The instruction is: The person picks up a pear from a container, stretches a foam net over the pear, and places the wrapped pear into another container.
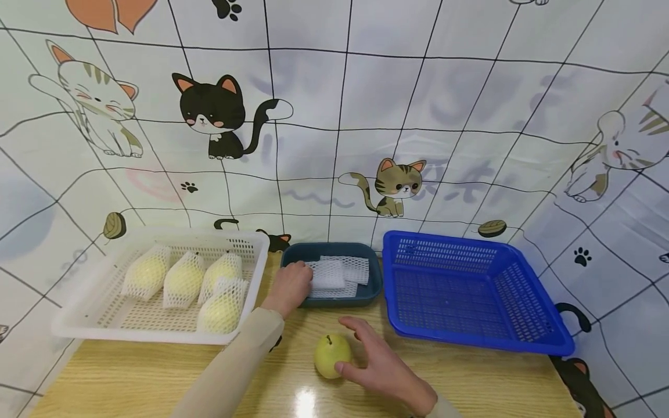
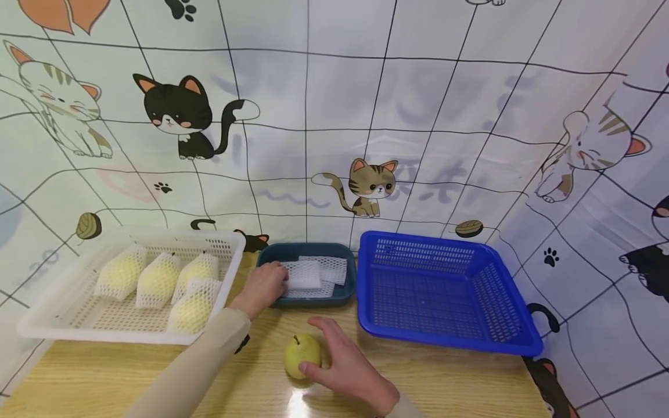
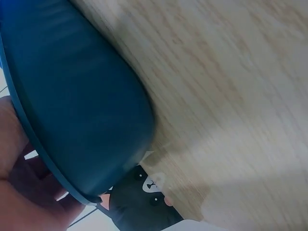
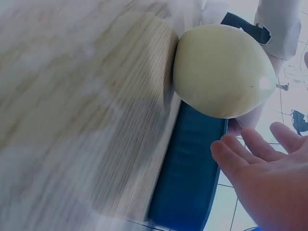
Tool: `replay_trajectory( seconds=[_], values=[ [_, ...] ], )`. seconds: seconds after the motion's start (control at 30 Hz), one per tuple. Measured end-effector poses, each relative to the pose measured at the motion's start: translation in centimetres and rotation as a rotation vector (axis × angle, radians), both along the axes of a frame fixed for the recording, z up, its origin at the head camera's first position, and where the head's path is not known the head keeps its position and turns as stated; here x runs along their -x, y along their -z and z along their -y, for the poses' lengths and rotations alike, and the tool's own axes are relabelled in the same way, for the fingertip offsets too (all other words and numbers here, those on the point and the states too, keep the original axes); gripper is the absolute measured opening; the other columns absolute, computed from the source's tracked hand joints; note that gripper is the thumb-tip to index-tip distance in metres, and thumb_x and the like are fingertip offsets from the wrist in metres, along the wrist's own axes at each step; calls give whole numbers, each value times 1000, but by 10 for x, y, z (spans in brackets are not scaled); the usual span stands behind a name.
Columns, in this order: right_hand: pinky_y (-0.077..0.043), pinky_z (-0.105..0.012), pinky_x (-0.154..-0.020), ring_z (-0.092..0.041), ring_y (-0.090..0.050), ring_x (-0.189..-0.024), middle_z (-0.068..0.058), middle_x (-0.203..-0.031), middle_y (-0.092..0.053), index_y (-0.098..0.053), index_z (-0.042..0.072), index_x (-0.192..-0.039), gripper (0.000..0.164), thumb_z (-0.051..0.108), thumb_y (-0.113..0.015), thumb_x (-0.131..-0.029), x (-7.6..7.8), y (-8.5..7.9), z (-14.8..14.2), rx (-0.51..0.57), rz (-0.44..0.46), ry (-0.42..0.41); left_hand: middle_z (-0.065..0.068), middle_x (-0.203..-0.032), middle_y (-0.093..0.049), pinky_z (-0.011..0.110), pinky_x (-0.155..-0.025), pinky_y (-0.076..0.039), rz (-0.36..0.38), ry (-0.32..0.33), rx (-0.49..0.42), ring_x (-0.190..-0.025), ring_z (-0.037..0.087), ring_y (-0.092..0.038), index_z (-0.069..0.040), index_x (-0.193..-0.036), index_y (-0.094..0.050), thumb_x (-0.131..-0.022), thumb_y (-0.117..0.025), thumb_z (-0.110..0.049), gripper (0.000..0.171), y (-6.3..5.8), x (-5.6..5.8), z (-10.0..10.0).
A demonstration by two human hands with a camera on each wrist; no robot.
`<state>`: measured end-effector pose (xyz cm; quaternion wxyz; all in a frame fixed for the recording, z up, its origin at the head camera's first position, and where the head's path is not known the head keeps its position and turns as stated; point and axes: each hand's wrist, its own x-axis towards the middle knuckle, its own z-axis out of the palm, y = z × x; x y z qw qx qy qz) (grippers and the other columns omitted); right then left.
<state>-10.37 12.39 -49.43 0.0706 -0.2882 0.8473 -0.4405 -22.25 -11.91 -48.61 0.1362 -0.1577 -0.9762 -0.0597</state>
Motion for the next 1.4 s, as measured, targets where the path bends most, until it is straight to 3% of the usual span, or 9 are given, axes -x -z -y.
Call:
replay_trajectory(
  seconds=[0.13, 0.23, 0.43, 0.57, 0.73, 0.93, 1.1, 1.2, 1.4],
  values=[
    [-47, -46, -108, -26, -50, -137, -2, -152, -50, -45, 12, -153, 71, 37, -74, -94, -1, -1, 1, 27, -34, -1, 8, -85, -65, 42, -63, -57, -51, -17, -36, -74, 26, -62, -9, -88, -75, -93, -76, -11, 6, -3, -3, 1],
    [-47, -48, -109, -27, -49, -138, -3, -153, -49, -44, 15, -155, 69, 33, -72, -95, -1, -3, 1, 56, -51, -1, 8, -92, -66, 40, -69, -56, -120, -25, -83, -79, 26, -62, -9, -94, -75, -94, -78, -15, 7, -8, -9, 2],
    [-44, -46, -112, -25, -47, -141, -8, -155, -49, -40, 23, -158, 60, 23, -64, -103, -2, -8, 1, 140, -15, 3, 7, -101, -65, 39, -70, -54, -214, 2, -372, -83, 24, -62, -9, -99, -74, -94, -77, -15, 9, -19, -33, 5],
    [-45, -41, -111, -28, -50, -139, -11, -151, -53, -45, 13, -155, 51, 12, -57, -106, -2, -14, 5, 233, -11, 24, 5, -103, -64, 41, -79, -54, -267, 54, -563, -92, 23, -62, -10, -104, -72, -94, -78, -13, 12, -24, -52, 6],
    [-47, -30, -107, -30, -53, -136, -12, -146, -59, -48, 7, -152, 42, 10, -48, -110, -1, -25, 12, 347, 57, 64, 5, -109, -65, 39, -86, -52, -376, 171, -708, -100, 22, -62, -10, -108, -70, -91, -80, -9, 20, -22, -75, 4],
    [-50, -39, -106, -23, -59, -128, -26, -138, -60, -48, -9, -146, 39, 7, -39, -112, 4, -33, 19, 462, 54, 73, 9, -110, -65, 31, -87, -49, -512, 341, -771, -98, 25, -63, -5, -108, -67, -104, -66, -24, 20, -12, -95, 4],
    [-49, -37, -106, -29, -57, -132, -29, -147, -52, -44, -10, -150, 44, 16, -37, -114, 7, -42, 27, 533, 169, 90, 13, -107, -64, 26, -94, -47, -599, 438, -819, -96, 28, -62, -1, -106, -66, -107, -59, -26, 26, -9, -106, 2],
    [-47, -33, -108, -33, -52, -136, -29, -152, -47, -40, -9, -153, 50, 24, -37, -115, 10, -47, 32, 582, 279, 94, 15, -106, -64, 23, -96, -48, -612, 472, -855, -95, 28, -62, 0, -105, -66, -106, -61, -24, 24, -7, -113, -2],
    [-48, -29, -106, -22, -59, -125, -25, -142, -53, -42, -11, -150, 54, 29, -40, -114, 17, -51, 40, 696, 443, 131, 14, -109, -63, 20, -99, -47, -558, 491, -883, -99, 27, -62, -1, -106, -65, -106, -61, -23, 22, -1, -124, -10]
  ],
)
